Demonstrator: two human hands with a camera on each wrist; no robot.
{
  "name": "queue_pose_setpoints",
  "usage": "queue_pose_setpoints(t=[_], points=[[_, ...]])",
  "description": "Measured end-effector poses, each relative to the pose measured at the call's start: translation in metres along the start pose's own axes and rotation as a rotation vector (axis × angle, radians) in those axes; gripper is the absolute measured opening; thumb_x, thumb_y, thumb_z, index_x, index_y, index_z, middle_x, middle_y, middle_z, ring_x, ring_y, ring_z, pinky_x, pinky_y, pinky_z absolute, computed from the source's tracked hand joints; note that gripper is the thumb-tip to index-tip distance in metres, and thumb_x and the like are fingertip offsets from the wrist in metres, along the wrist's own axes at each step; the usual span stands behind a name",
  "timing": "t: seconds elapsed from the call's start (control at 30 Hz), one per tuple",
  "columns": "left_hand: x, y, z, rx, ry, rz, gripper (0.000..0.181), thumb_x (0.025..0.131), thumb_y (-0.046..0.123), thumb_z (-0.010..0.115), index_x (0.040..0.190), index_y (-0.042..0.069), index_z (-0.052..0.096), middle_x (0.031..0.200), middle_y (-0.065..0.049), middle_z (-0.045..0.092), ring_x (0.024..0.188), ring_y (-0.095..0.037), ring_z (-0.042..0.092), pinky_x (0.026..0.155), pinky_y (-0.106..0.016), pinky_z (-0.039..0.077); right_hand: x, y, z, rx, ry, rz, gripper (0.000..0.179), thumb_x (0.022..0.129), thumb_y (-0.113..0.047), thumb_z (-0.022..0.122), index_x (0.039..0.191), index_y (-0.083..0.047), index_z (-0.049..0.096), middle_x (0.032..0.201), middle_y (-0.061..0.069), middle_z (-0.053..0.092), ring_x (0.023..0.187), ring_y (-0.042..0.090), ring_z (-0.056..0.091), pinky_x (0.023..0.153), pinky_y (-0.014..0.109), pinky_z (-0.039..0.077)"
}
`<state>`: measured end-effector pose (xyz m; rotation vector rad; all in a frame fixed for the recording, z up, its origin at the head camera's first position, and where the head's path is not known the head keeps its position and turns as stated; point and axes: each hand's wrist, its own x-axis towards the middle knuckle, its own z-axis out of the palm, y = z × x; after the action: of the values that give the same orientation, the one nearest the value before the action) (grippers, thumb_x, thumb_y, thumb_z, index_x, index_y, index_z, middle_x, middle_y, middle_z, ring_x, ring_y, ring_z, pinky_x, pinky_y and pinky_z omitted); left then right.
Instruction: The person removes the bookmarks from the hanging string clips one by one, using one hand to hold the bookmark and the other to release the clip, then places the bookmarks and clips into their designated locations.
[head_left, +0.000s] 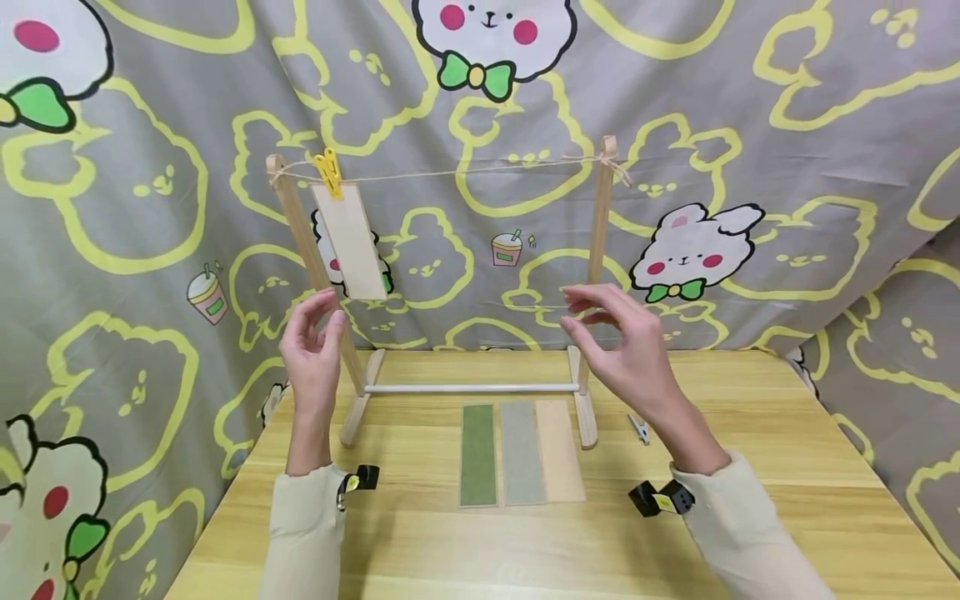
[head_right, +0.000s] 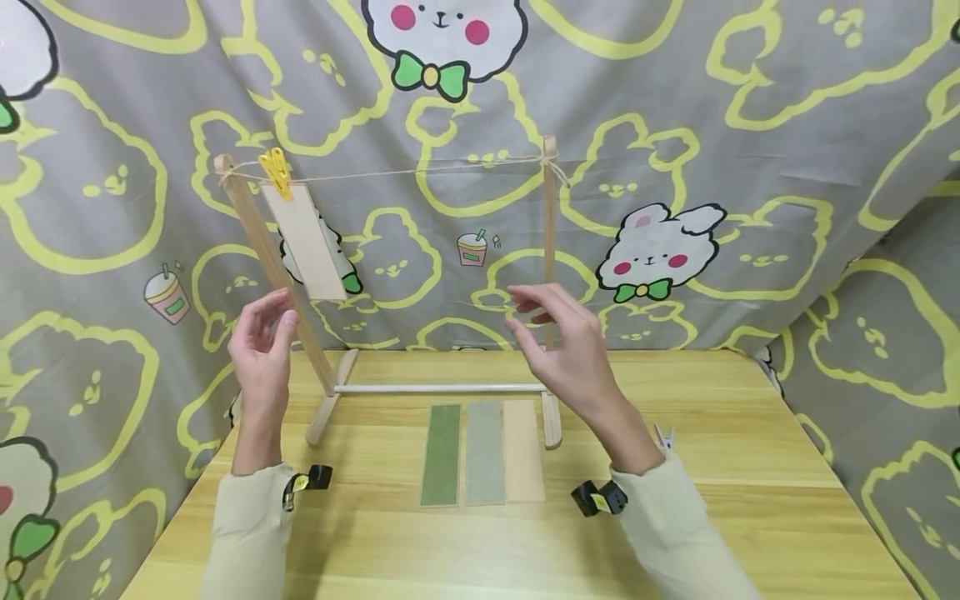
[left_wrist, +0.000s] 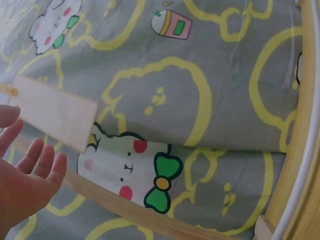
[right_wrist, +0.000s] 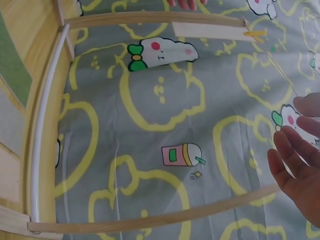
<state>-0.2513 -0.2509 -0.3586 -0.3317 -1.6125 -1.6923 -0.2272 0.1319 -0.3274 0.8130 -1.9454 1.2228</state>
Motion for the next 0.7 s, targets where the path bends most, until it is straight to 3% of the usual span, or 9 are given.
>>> queue_pose_setpoints(t=[0.2,0.37,0.7], points=[[0.010,-0.003,0.004,-0.006,0.002,-0.004,0.033,0.099,-0.001,0.064,0.130,-0.012,0.059,0.136,-0.019,0.059,0.131,-0.033,0.052,0.102,-0.027,0.050,0.015,0.001,0.013,0.005,-0.024,-0.033,0.035,0.090,0.001,0.077,0.123,-0.006,0.071,0.111,0.005,0.071,0.100,0.020,0.068,0.082,0.038,0.060],[0.020,-0.009,0.007,-0.012,-0.014,-0.014,0.034,0.100,-0.001,0.063,0.132,-0.012,0.057,0.141,-0.022,0.057,0.135,-0.036,0.050,0.105,-0.030,0.048,0.027,0.001,0.025,0.010,-0.035,-0.068,0.032,0.091,-0.003,0.076,0.123,-0.006,0.071,0.109,0.005,0.071,0.099,0.021,0.068,0.080,0.038,0.060],[0.035,-0.021,0.010,-0.098,0.006,0.013,0.032,0.100,-0.003,0.061,0.130,-0.013,0.059,0.138,-0.025,0.059,0.128,-0.035,0.056,0.109,-0.033,0.045,0.066,-0.015,0.059,0.030,-0.074,-0.175,0.035,0.093,-0.010,0.076,0.126,-0.005,0.068,0.116,0.007,0.069,0.105,0.019,0.063,0.086,0.033,0.057]])
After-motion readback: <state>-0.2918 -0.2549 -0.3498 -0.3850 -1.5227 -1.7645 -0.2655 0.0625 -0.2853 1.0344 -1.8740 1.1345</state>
